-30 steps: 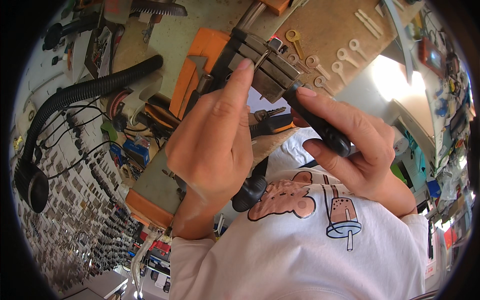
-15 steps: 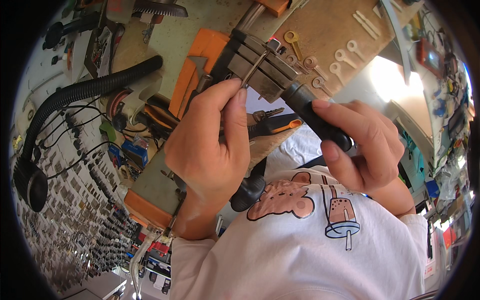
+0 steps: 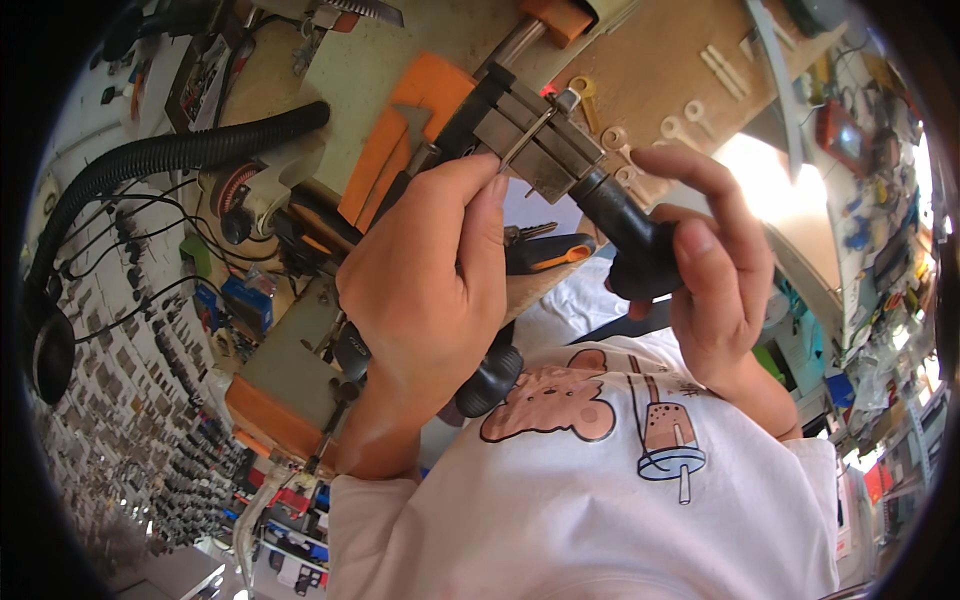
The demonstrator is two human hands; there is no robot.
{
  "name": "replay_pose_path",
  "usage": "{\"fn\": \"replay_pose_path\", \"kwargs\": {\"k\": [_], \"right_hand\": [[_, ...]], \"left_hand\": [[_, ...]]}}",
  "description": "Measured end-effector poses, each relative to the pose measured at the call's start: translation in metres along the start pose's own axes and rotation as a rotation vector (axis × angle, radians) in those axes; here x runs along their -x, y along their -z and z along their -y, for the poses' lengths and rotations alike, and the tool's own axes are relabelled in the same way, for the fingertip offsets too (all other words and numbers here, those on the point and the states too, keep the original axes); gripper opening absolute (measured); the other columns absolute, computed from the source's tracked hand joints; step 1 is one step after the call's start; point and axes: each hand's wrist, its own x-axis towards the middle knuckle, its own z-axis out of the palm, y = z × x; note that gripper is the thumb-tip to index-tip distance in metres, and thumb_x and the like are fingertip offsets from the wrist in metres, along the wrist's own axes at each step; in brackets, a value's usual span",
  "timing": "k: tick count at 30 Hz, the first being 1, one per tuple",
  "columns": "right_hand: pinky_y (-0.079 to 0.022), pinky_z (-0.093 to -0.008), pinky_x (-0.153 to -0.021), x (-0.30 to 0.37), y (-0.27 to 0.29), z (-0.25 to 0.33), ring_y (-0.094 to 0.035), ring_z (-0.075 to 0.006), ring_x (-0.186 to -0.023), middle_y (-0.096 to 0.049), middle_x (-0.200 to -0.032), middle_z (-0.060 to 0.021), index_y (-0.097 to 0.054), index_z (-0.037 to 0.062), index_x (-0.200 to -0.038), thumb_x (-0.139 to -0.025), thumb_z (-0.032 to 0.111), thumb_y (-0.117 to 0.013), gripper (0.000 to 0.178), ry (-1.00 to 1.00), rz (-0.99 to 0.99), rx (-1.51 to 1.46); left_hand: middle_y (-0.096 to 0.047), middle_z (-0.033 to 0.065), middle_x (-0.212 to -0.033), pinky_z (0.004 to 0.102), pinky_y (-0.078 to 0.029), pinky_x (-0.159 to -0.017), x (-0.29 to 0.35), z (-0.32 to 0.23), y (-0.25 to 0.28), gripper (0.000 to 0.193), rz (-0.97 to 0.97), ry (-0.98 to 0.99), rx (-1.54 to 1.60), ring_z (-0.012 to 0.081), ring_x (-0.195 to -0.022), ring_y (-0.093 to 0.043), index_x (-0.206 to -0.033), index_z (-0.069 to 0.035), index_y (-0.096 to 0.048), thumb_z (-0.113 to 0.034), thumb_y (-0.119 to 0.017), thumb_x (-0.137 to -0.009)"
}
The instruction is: The person receives a set of keys, selects one, and uses a key duplicator machine to cut a new key. They secure the key in the machine's vise, operate the cutting wheel, and repeatedly inspect the cut profile.
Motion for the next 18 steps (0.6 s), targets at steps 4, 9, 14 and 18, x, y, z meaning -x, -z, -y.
{"fn": "replay_pose_path", "kwargs": {"k": [4,9,14,18], "right_hand": [[-0.034,-0.0187,-0.046,-0.013,0.005,0.016,-0.045,-0.0068,-0.046,-0.053,-0.06,-0.0045,-0.021,-0.0006,-0.137,-0.082,0.017,-0.047,0.064,0.013,0.179,0.198],[-0.032,-0.0219,-0.049,-0.034,0.008,0.021,-0.042,-0.0115,-0.048,-0.047,-0.055,-0.0048,-0.034,0.0048,-0.132,-0.076,0.01,-0.053,0.059,0.322,0.275,0.695],[-0.038,-0.0254,-0.047,-0.025,-0.004,0.025,-0.047,-0.0166,-0.044,-0.051,-0.053,-0.0067,-0.044,0.005,-0.122,-0.079,0.01,-0.057,0.046,0.232,0.172,0.637],[-0.034,-0.0209,-0.049,-0.032,-0.019,0.052,-0.044,-0.0063,-0.05,-0.051,-0.054,-0.0014,-0.044,0.0024,-0.12,-0.078,0.006,-0.053,0.043,0.175,0.268,0.376]], "left_hand": [[-0.061,0.0096,-0.074,0.0281,-0.046,-0.053,0.001,-0.004,0.017,0.013,-0.005,-0.06,-0.111,0.0217,-0.06,-0.058,-0.087,0.001,-0.061,-0.003,-0.067,-0.075],[-0.062,0.0134,-0.083,0.0312,-0.049,-0.063,0.026,0.001,0.058,0.015,-0.135,-0.064,-0.216,0.0263,-0.071,-0.061,-0.09,0.003,-0.062,-0.001,-0.064,-0.076],[-0.061,0.0162,-0.1,0.0353,-0.043,-0.085,0.068,0.032,0.082,0.029,-0.09,0.122,-0.239,0.0294,-0.095,-0.058,-0.102,0.003,-0.06,-0.021,-0.052,-0.088],[-0.058,0.0153,-0.11,0.0342,-0.038,-0.092,0.08,0.047,0.089,0.047,-0.1,0.315,-0.032,0.0283,-0.105,-0.054,-0.113,0.002,-0.055,-0.037,-0.043,-0.091]]}}
